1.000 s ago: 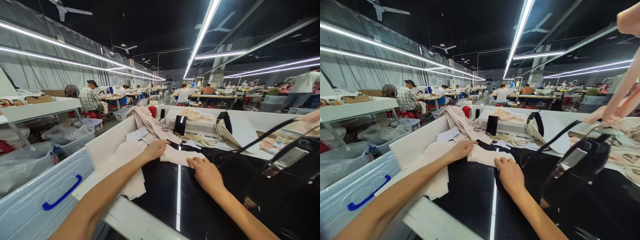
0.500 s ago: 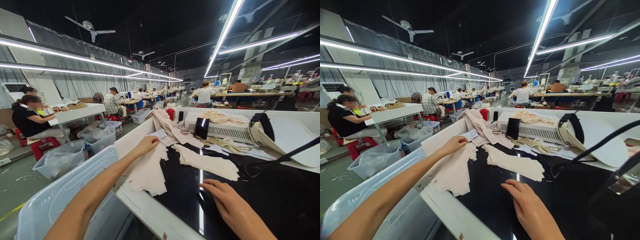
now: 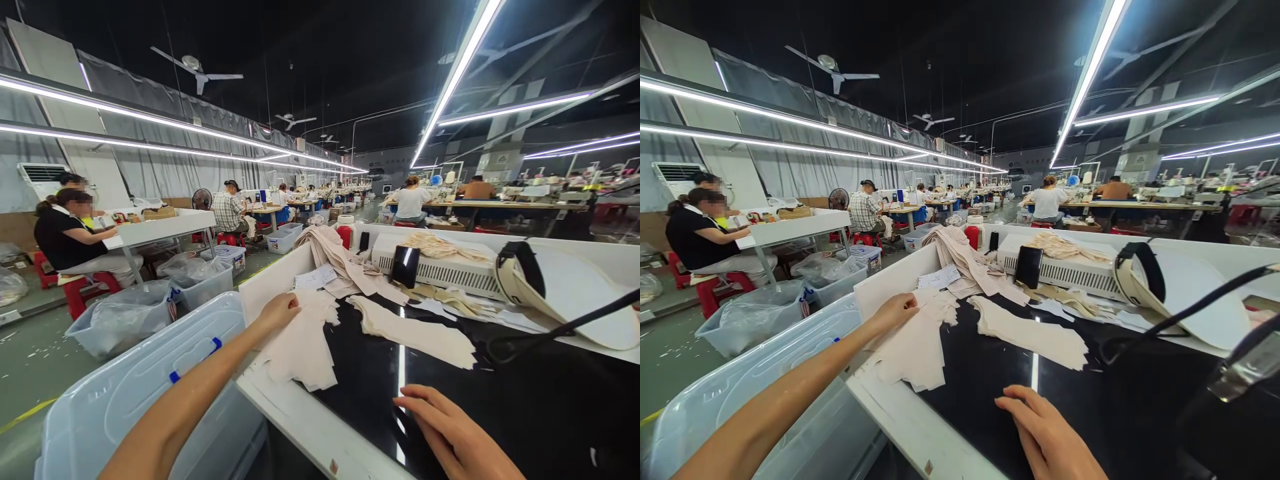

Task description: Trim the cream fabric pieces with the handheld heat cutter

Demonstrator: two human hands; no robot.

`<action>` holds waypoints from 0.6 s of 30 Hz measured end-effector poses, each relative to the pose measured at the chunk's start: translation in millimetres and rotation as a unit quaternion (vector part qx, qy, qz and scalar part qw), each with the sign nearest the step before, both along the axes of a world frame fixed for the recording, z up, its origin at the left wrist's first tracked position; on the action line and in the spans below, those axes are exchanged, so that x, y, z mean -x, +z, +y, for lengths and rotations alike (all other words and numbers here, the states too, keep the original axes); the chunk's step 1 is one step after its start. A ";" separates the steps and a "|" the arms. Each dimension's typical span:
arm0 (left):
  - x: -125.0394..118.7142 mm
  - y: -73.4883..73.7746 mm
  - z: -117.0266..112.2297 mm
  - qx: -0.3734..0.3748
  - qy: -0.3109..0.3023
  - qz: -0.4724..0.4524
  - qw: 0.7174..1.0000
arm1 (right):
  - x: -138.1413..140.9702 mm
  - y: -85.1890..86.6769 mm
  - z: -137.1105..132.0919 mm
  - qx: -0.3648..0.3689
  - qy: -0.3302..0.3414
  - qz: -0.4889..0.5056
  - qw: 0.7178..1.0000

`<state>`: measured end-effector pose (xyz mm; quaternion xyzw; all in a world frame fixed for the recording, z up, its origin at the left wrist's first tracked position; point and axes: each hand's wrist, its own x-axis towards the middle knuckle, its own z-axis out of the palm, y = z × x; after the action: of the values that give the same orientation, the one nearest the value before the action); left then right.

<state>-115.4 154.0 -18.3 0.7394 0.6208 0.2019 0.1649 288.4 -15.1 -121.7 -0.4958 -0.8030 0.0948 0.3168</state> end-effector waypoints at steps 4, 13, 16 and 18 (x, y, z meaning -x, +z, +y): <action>5.3 5.5 -4.0 0.000 -0.002 -0.049 0.999 | 9.9 5.8 -5.1 0.023 -0.002 0.017 1.000; 0.8 38.3 -19.0 0.024 -0.011 -0.181 0.983 | 35.0 29.6 -12.2 0.096 0.019 0.114 0.989; -20.5 47.0 -36.7 0.046 -0.034 -0.248 0.967 | 39.7 32.5 -13.2 0.141 -0.016 0.186 0.972; -42.5 49.4 -55.2 0.080 -0.065 -0.289 0.952 | 46.2 35.6 -15.2 0.158 -0.055 0.263 0.950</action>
<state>-72.9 98.8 31.1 0.6725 0.5117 0.3450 0.4086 242.3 -30.4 -86.1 -0.5402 -0.6376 0.3298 0.4392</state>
